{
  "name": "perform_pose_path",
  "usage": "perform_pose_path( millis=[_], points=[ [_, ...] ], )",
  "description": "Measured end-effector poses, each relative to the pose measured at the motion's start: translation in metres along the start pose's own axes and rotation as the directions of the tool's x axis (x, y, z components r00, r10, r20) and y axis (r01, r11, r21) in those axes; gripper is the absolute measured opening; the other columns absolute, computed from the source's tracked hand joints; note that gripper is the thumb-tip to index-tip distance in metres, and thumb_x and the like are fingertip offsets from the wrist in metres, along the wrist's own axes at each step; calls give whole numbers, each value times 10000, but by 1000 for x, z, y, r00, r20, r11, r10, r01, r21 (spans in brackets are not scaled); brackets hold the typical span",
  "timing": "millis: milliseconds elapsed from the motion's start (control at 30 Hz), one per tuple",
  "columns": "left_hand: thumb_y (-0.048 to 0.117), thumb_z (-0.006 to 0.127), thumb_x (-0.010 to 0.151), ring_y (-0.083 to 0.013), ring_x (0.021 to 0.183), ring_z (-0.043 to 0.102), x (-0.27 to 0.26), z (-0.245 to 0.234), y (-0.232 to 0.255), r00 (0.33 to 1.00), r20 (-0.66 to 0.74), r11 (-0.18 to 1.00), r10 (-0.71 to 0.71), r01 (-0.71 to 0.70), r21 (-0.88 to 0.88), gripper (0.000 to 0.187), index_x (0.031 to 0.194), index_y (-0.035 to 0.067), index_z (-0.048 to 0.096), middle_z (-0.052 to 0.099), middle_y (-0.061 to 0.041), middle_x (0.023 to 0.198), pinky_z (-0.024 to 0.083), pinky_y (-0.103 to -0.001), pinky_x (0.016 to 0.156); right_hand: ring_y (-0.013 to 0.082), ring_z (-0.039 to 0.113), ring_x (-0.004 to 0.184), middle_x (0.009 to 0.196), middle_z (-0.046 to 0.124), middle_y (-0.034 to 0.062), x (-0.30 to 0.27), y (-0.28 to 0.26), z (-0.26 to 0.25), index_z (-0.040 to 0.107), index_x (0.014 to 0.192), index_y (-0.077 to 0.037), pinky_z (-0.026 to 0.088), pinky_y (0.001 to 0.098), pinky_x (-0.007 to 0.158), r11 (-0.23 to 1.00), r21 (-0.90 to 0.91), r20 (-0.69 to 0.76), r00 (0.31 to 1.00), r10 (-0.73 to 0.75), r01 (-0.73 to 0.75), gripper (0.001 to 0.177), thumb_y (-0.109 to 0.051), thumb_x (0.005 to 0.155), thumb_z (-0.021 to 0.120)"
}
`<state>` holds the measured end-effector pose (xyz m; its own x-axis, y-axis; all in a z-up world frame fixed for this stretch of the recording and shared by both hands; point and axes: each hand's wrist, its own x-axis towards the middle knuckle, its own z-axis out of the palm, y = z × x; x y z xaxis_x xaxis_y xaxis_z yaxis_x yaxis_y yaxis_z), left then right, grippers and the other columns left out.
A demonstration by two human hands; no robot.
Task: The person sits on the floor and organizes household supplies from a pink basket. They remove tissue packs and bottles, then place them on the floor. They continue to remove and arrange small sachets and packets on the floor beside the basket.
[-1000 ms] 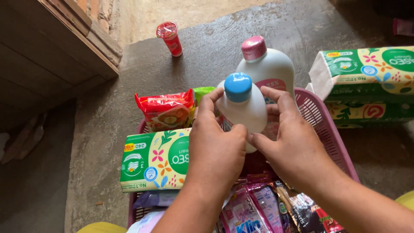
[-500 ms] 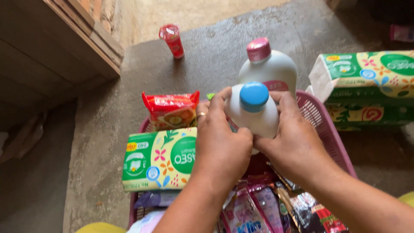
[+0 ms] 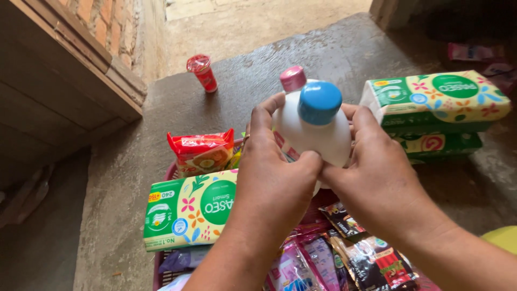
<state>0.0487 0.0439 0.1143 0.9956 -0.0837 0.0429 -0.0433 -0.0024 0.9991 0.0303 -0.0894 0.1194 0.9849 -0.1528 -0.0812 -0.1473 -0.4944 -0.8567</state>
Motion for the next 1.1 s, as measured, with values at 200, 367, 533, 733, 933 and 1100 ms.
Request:
perform_pose_path(
  millis=[200, 367, 533, 733, 933, 1100],
  points=[
    [63, 671, 735, -264, 1176, 690, -11, 21, 14, 992, 20, 988, 126, -127, 85, 759, 1466, 38, 467, 649, -187, 1302, 549, -358, 985, 132, 779, 998, 1161, 724, 87, -18, -2, -33, 550, 1354, -43, 639, 315, 812, 976, 104, -41, 982, -186, 189, 587, -188, 840, 790],
    [103, 674, 729, -257, 1172, 714, -23, 39, 20, 995, 33, 994, 89, -91, 64, 791, 1488, 35, 460, 669, -189, 1302, 552, -356, 1000, 163, 740, 977, 1128, 728, 91, -31, 3, -51, 551, 1338, -52, 603, 328, 811, 997, 40, -57, 996, -67, 70, 586, -178, 820, 794],
    [110, 695, 735, -281, 1204, 671, -28, 43, 19, 969, 6, 954, 248, -245, 174, 756, 1452, -10, 487, 619, -206, 1341, 512, -370, 1017, 171, 763, 966, 1126, 733, 105, -35, 10, -56, 559, 1350, -49, 633, 325, 799, 997, 25, -77, 995, -64, 66, 573, -163, 837, 786],
    [78, 708, 776, -275, 1133, 704, -24, 54, 19, 966, 26, 960, 258, -259, 106, 762, 1488, -24, 458, 656, -230, 1296, 561, -365, 946, 162, 779, 967, 1150, 732, 95, -32, 18, -67, 571, 1363, -43, 621, 329, 797, 986, 50, -82, 984, -157, 161, 566, -172, 853, 779],
    [66, 676, 800, -201, 871, 769, -15, 90, 30, 985, 168, 992, 47, -27, -125, 810, 1554, 33, 383, 720, -207, 1165, 631, -298, 690, 175, 743, 952, 1133, 759, 79, -24, 29, -107, 563, 1359, -70, 619, 338, 772, 988, -136, -172, 980, -101, 78, 618, -190, 815, 832],
    [34, 661, 795, -171, 875, 758, -5, 127, 31, 967, 233, 970, 103, -46, -239, 786, 1518, 0, 354, 690, -215, 1138, 647, -275, 691, 177, 754, 1105, 1243, 746, 131, -20, 54, -147, 523, 1387, -12, 579, 341, 887, 962, 112, -116, 965, -236, 249, 565, -103, 884, 764]
  ],
)
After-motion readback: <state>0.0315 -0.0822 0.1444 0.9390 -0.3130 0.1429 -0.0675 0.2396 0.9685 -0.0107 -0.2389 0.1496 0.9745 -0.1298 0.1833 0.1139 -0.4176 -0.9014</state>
